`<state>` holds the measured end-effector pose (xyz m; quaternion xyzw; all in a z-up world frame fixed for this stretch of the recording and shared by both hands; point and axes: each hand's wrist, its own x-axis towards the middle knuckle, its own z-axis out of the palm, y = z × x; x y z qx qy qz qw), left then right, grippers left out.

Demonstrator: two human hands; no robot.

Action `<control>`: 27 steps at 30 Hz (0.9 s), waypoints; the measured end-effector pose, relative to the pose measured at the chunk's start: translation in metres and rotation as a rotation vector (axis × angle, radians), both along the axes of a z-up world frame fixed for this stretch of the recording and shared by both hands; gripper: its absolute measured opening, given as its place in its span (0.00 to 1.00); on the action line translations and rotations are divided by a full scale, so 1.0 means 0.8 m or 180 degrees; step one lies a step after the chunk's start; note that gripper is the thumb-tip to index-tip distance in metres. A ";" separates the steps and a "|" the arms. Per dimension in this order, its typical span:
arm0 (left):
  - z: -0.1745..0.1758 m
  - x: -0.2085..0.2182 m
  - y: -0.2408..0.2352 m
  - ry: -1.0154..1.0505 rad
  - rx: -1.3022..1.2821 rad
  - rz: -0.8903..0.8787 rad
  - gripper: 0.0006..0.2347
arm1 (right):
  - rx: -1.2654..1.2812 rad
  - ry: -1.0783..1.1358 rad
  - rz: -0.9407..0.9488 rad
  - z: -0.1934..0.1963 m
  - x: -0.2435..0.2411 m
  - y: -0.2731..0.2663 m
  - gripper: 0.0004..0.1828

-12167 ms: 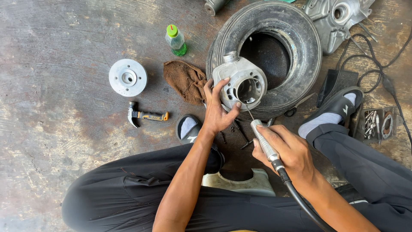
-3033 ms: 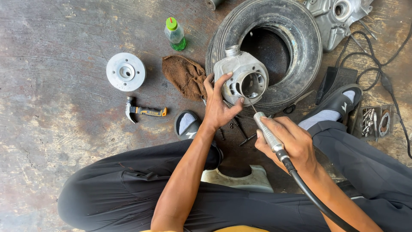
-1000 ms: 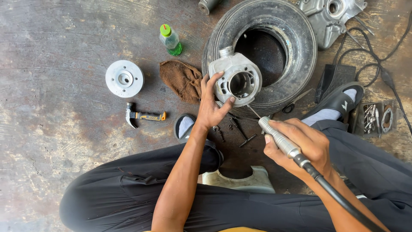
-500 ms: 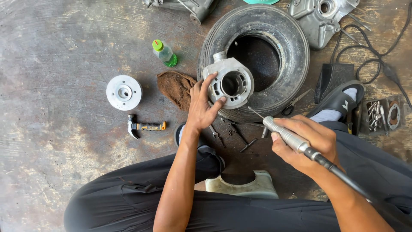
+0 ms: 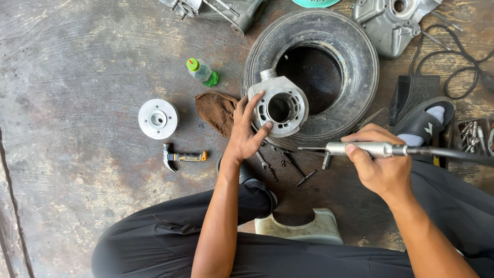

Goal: Using a rotary tool to port or clean the internal ports of a motorcycle engine cylinder

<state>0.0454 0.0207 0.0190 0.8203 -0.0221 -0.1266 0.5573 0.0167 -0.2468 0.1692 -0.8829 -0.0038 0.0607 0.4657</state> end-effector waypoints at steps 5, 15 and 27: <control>0.006 0.003 0.000 0.0017 -0.0127 0.0030 0.33 | 0.0477 0.0192 -0.0133 -0.058 -0.001 -0.016 0.07; 0.008 0.009 0.000 0.0140 -0.0345 0.0099 0.34 | 0.2288 0.0919 -0.0912 -0.128 -0.009 -0.006 0.03; 0.012 0.012 -0.003 0.0252 -0.0357 0.0170 0.36 | 0.1678 0.0951 -0.1987 -0.158 -0.014 -0.006 0.09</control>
